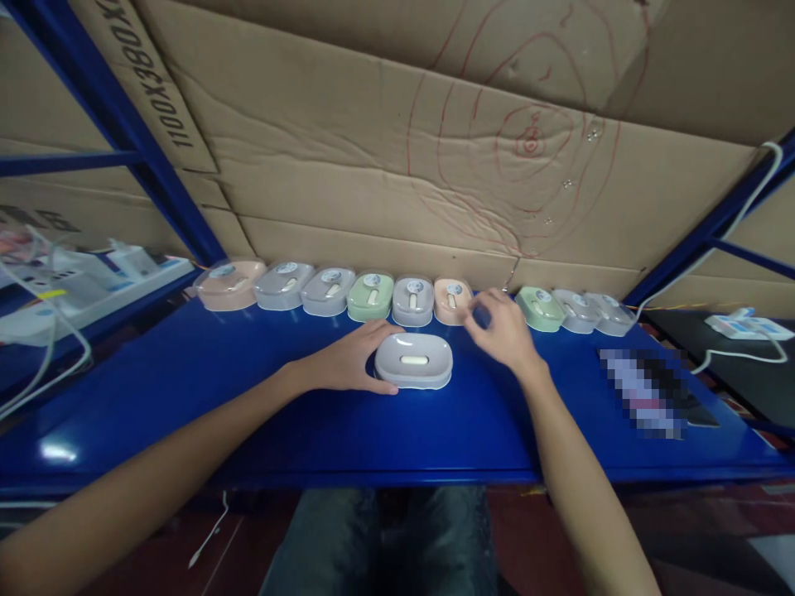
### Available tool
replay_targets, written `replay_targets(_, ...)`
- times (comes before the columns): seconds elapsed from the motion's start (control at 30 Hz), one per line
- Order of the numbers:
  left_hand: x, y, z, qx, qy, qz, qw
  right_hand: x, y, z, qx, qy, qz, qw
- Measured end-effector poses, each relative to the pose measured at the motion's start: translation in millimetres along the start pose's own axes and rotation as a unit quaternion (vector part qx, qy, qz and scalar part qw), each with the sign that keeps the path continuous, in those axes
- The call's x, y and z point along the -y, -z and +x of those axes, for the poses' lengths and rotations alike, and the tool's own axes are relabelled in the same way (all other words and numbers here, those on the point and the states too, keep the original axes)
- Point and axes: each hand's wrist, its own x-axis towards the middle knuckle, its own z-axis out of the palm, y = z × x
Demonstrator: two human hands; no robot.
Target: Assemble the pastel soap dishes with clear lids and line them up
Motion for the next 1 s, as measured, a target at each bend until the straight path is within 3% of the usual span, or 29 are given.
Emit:
replay_targets(0.17,0,2.4,0,0.005,0.005,-0.02,1.0,-52,11,-8,0.09,-0.124,-0.199,0.968)
replay_targets(0.27,1,2.3,0,0.002,-0.006,-0.028,1.0,-62,3,-15,0.164,-0.171,-0.203,0.95)
replay_targets(0.37,1,2.4,0,-0.006,-0.016,-0.034,0.999,-64,-1,-16,0.199,-0.202,-0.164,0.945)
replay_targets(0.5,1,3.4,0,-0.002,-0.016,-0.033,0.999,-60,2,-13,0.182,-0.223,-0.154,0.945)
replay_targets(0.6,1,4.0,0,-0.001,-0.009,-0.032,0.999,-50,8,-8,0.086,-0.236,-0.163,0.954)
replay_targets(0.67,1,3.9,-1,0.001,-0.006,-0.031,1.0,-37,12,-5,-0.002,-0.199,-0.125,0.972)
replay_targets(0.77,3,2.9,0,0.003,0.005,-0.037,0.999,-9,13,-1,-0.071,-0.043,0.012,0.996)
replay_targets(0.87,5,0.9,0,-0.012,0.002,-0.054,0.998,22,4,-2,-0.021,0.109,0.133,0.985)
replay_targets(1.0,7,-0.9,1,-0.03,-0.005,-0.072,0.997,49,-17,-11,0.091,0.184,0.178,0.962)
